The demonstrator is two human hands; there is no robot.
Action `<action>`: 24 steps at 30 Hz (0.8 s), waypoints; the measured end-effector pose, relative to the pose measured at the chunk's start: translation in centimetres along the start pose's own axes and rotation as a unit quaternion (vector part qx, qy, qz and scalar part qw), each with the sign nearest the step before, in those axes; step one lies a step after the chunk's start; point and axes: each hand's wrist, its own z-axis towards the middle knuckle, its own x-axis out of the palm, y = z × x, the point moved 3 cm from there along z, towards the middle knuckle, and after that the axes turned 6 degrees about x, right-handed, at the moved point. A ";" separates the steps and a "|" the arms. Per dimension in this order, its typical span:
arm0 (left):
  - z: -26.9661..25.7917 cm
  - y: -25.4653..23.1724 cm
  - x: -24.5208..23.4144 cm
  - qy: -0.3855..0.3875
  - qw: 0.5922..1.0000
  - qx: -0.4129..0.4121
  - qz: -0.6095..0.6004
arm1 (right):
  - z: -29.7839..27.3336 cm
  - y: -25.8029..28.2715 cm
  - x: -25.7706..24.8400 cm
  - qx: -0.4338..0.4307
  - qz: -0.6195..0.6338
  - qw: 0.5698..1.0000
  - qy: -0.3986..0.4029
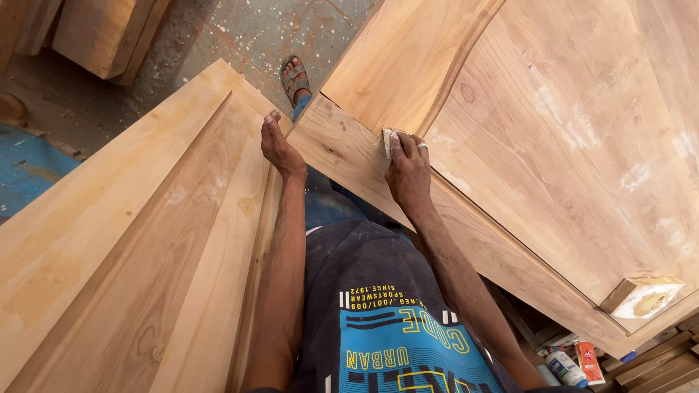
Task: The person applies wood filler to the seams and edges of a wooden door using a small wooden block. They repeatedly scoop filler from a board and smooth it into the joints and grooves of the door panel.
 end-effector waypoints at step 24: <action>-0.2 -0.5 0.3 -0.026 0.999 -0.013 -0.017 | 0.1 -0.8 1.8 0.016 0.103 0.994 0.034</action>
